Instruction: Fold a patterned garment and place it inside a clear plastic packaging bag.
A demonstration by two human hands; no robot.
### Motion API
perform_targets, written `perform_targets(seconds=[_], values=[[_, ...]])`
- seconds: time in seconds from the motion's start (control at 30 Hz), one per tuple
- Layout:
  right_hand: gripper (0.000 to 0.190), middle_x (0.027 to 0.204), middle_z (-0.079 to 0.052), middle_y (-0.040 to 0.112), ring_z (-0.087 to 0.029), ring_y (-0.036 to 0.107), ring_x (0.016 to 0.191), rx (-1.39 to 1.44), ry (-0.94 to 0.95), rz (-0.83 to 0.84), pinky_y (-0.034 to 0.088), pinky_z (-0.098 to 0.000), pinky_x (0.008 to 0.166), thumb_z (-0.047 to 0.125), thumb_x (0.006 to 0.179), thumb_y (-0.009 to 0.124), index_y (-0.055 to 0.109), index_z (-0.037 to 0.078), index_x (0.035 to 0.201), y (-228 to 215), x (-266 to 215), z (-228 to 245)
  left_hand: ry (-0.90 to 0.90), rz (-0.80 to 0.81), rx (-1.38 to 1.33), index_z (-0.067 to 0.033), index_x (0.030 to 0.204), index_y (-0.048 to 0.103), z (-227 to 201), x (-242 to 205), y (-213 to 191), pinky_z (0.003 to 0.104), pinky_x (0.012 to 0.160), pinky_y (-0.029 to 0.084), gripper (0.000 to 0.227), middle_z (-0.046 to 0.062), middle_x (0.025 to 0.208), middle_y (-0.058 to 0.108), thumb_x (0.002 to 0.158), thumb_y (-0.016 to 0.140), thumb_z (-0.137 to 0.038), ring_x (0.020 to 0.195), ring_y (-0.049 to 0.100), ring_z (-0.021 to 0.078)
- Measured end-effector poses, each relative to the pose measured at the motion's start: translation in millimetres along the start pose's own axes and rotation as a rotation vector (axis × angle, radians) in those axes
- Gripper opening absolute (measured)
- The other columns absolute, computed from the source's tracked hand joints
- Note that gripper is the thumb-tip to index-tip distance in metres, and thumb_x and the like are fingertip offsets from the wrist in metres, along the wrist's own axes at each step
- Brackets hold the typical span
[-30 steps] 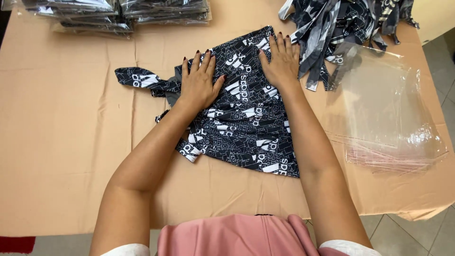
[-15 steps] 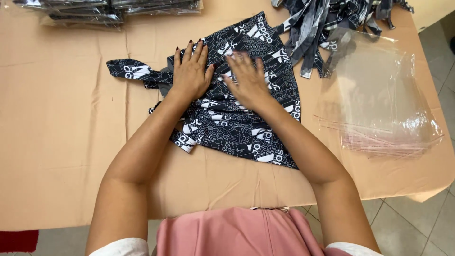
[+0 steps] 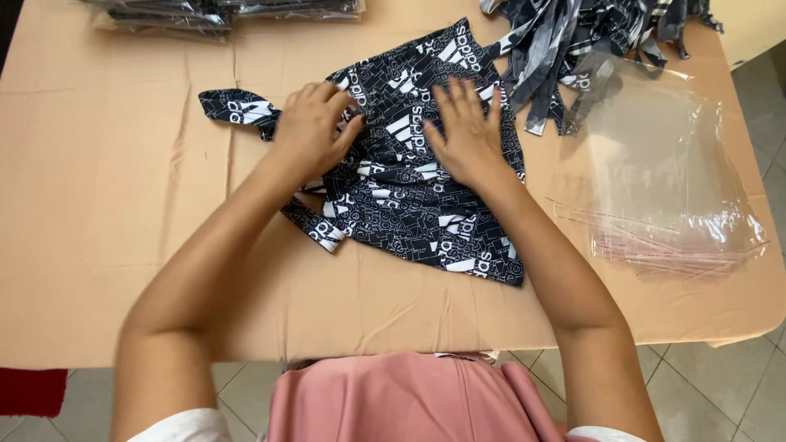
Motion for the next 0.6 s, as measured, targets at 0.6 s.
perform_targets(seconds=[0.6], values=[[0.059,0.164,-0.02,0.032,-0.037,0.019,0.155,0.147,-0.315,-0.175,0.002,-0.0638,0.12,0.047,0.11,0.039,0.038,0.013,0.158,43,-15,19,0.12,0.274,0.126,-0.0201,0.111,0.073,26,-129,-10,0.039,0.093,0.051,0.033,0.006,0.108,0.071,0.08,0.079,-0.03,0.109,0.067,0.0263]])
Point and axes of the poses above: each hand's wrist, its own x-axis towards the middle knuckle, its own y-axis out of the palm, z = x × y, the point moved 5 cm from there along x, towards the middle knuckle
